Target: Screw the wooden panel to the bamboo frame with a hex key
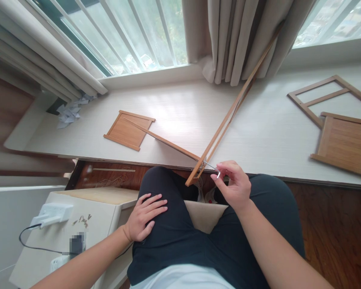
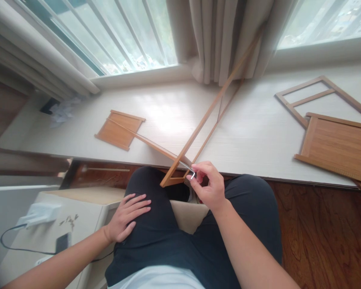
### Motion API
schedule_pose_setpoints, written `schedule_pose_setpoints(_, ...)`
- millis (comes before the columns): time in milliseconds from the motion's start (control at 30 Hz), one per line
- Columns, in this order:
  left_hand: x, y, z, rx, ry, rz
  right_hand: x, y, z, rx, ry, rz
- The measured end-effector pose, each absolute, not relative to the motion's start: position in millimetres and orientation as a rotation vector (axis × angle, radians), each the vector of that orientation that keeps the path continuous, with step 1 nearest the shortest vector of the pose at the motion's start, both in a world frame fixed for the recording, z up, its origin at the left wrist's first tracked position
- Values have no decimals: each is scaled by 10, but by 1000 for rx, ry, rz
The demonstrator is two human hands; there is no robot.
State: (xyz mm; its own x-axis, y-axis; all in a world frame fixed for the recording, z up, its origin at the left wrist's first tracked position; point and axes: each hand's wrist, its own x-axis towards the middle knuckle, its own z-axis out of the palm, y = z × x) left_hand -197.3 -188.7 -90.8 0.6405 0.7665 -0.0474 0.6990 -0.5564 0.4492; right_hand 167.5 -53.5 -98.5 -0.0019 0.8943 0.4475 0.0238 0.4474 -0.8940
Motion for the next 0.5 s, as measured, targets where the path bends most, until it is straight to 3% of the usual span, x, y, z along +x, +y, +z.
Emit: schedule_pose_setpoints(500,-1934,-1897,-873,2412,1219,191,1673,-525,-951,-873,-1398,839)
